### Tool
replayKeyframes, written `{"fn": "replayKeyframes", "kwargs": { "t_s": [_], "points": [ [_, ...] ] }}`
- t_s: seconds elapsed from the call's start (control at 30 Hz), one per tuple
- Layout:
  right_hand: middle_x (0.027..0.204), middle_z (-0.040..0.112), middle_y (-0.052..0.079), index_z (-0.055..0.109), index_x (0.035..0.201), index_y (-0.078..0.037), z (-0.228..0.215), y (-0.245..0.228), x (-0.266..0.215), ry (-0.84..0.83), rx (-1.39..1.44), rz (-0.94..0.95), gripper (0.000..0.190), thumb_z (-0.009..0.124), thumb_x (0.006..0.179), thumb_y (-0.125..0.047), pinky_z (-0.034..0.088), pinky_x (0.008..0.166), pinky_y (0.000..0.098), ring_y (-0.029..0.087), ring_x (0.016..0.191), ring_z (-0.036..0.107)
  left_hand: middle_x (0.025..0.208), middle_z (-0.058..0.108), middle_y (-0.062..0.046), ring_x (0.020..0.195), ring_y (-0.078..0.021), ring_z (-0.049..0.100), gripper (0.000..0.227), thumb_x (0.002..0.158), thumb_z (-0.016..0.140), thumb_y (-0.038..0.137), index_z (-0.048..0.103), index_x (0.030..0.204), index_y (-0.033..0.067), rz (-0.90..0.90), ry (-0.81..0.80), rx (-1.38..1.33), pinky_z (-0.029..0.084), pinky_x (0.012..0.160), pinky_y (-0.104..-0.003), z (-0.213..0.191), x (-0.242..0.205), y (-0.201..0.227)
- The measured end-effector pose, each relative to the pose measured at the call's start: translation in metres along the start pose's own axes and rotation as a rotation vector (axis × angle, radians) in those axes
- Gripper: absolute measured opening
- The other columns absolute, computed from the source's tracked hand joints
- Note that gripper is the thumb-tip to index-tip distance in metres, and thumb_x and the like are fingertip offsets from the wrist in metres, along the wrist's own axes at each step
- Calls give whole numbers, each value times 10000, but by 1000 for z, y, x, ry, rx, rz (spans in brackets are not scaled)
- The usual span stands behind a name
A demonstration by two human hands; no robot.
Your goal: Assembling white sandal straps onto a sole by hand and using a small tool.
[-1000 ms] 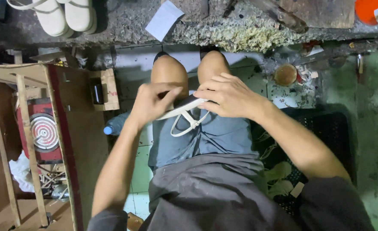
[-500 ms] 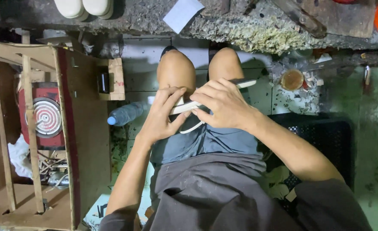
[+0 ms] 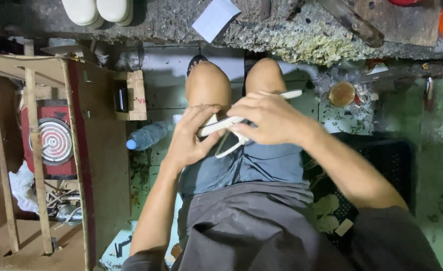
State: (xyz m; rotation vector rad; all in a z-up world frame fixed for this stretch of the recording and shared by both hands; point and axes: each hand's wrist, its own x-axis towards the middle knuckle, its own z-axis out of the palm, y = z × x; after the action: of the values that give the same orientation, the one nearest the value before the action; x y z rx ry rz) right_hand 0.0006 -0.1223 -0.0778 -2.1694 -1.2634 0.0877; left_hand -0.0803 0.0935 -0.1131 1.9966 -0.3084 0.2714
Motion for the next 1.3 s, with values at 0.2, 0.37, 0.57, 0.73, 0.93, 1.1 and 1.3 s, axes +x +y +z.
{"fn": "replayKeyframes", "kwargs": {
  "t_s": [0.2, 0.37, 0.57, 0.73, 0.93, 1.1, 1.3],
  "points": [
    [1162, 715, 214, 699, 1210, -30, -8, 19, -16, -164, -104, 61, 360, 653, 906, -218, 473, 950, 512, 385, 1023, 685, 1051, 674, -200, 971, -376, 627, 407, 940, 660, 262, 675, 1188, -61, -8, 11, 232, 509, 885, -456, 19, 8, 5],
    [1012, 684, 40, 692, 1115, -154, 34, 29, -38, 155, -323, -32, 412, 703, 887, -497, 451, 708, 382, 248, 825, 621, 573, 470, -5, 559, -229, 520, 478, 1024, 504, 265, 550, 564, 145, -159, 551, 709, 404, 561, -314, 69, 0, -27],
    [890, 671, 1, 704, 1020, -173, 30, 21, -41, 160, -284, 24, 411, 663, 922, -570, 471, 630, 336, 208, 757, 629, 645, 686, -152, 718, -442, 654, 595, 1069, 416, 412, 731, 630, 162, -547, 480, 230, 482, 705, -469, 48, 19, 10],
    [876, 653, 2, 689, 1019, -164, 52, 22, -41, 170, -365, -70, 364, 547, 995, -498, 496, 653, 323, 193, 760, 629, 600, 688, -82, 554, -172, 585, 702, 1064, 334, 497, 755, 649, 118, -645, 474, -110, 484, 610, -302, 36, 14, -1],
    [848, 651, 3, 685, 1001, -154, 44, 20, -35, 162, -286, -101, 313, 539, 1023, -430, 519, 654, 324, 194, 752, 621, 578, 686, -102, 525, -186, 595, 765, 1064, 303, 520, 745, 595, 109, -665, 513, -68, 488, 609, -304, 35, 14, -1],
    [887, 701, -37, 707, 1044, -211, 29, 25, -33, 133, -193, -31, 261, 614, 988, -448, 541, 652, 303, 167, 775, 653, 623, 707, -101, 559, -179, 599, 750, 1079, 297, 478, 763, 638, 90, -626, 450, -95, 499, 648, -293, 29, 16, 0],
    [1217, 709, 173, 669, 1237, -48, -26, 50, -51, -122, 439, 151, 459, 702, 780, -56, 519, 921, 488, 404, 1088, 668, 876, 741, -112, 868, -330, 705, 273, 861, 775, 315, 776, 1055, 124, -214, -89, 170, 542, 833, -413, 11, 30, 33]
  ]
}}
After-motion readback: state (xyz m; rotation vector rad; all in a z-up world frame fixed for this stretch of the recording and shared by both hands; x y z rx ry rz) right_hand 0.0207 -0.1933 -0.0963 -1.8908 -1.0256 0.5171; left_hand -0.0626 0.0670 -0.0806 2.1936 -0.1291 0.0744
